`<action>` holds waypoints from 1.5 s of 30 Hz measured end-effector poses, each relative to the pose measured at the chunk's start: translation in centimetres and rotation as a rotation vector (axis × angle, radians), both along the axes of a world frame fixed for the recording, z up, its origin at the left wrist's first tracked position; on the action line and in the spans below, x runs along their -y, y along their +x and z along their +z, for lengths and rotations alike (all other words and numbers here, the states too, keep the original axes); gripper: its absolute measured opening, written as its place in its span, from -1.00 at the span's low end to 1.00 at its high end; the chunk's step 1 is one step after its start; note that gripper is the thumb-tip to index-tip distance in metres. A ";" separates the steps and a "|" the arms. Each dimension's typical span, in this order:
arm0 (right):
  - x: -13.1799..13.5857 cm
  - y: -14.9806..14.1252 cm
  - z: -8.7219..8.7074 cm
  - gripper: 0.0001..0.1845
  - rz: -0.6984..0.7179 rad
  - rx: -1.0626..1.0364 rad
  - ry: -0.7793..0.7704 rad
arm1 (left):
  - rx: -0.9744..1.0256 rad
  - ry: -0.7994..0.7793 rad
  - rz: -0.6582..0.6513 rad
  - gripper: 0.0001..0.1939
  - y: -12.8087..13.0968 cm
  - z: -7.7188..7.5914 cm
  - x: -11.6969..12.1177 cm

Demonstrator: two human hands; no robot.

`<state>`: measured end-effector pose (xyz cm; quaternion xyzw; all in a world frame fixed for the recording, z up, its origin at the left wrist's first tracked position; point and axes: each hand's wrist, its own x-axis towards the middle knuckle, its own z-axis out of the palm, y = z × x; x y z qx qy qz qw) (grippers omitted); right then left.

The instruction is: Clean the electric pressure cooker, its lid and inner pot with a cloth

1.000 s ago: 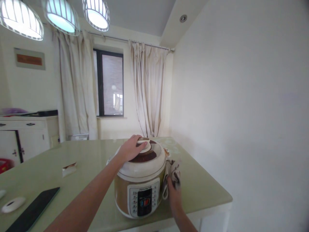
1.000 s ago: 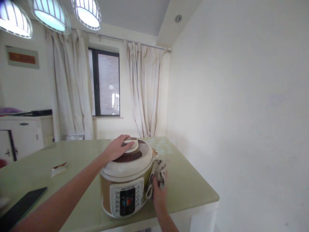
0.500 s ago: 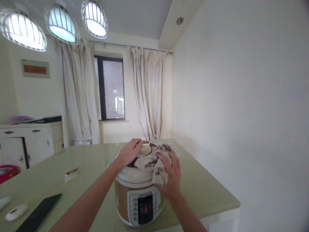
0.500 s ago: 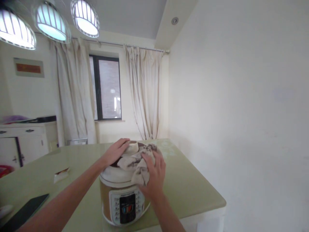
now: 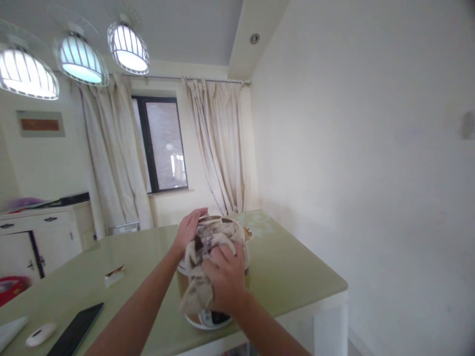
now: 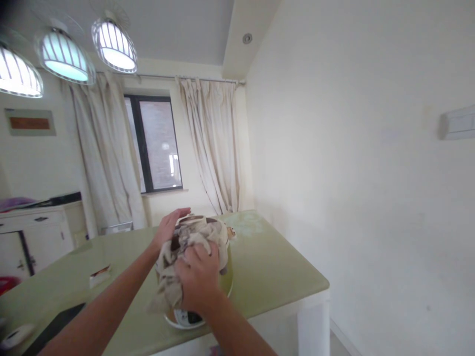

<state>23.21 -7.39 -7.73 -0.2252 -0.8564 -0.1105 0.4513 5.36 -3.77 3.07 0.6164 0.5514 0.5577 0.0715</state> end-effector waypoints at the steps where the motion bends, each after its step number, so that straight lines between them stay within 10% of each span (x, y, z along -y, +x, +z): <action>1: 0.7 -0.2 -2.6 -0.55 0.056 0.025 0.051 | 0.003 0.022 0.026 -0.26 0.3 0.4 0.5; 6: 0.6 -0.7 -15.7 -0.92 0.217 0.211 0.269 | -0.204 0.104 -0.041 -0.48 4.1 -2.4 6.9; 11: 0.1 0.3 -20.2 -0.74 0.149 0.033 0.148 | -0.853 0.396 0.035 -0.38 5.8 -15.2 13.2; 15: 1.6 3.4 -15.5 -0.44 0.249 0.008 -0.064 | -0.846 0.461 0.183 -0.20 4.8 -23.5 13.7; 18: 2.6 6.1 -9.3 -0.26 0.303 -0.151 -0.386 | -0.793 0.525 0.208 0.00 5.4 -25.6 12.4; 23: 2.6 10.2 -0.5 0.01 0.581 0.032 -0.694 | -0.702 0.613 0.284 0.13 9.1 -22.2 10.0; 28: 0.5 14.1 1.7 0.13 0.681 0.154 -0.968 | -0.867 0.593 0.266 -0.22 11.8 -16.9 9.1; 31: -0.4 16.2 3.9 0.14 0.643 0.273 -1.140 | -0.930 0.615 0.317 -0.37 11.8 -16.8 9.4; 38: -4.9 11.9 12.0 -0.46 0.343 0.090 -0.817 | -0.879 0.474 0.345 -0.41 10.9 -22.1 11.5; 45: -11.3 0.4 11.9 -0.32 0.239 0.192 -0.408 | -0.813 0.582 0.320 -0.53 8.1 -21.6 12.2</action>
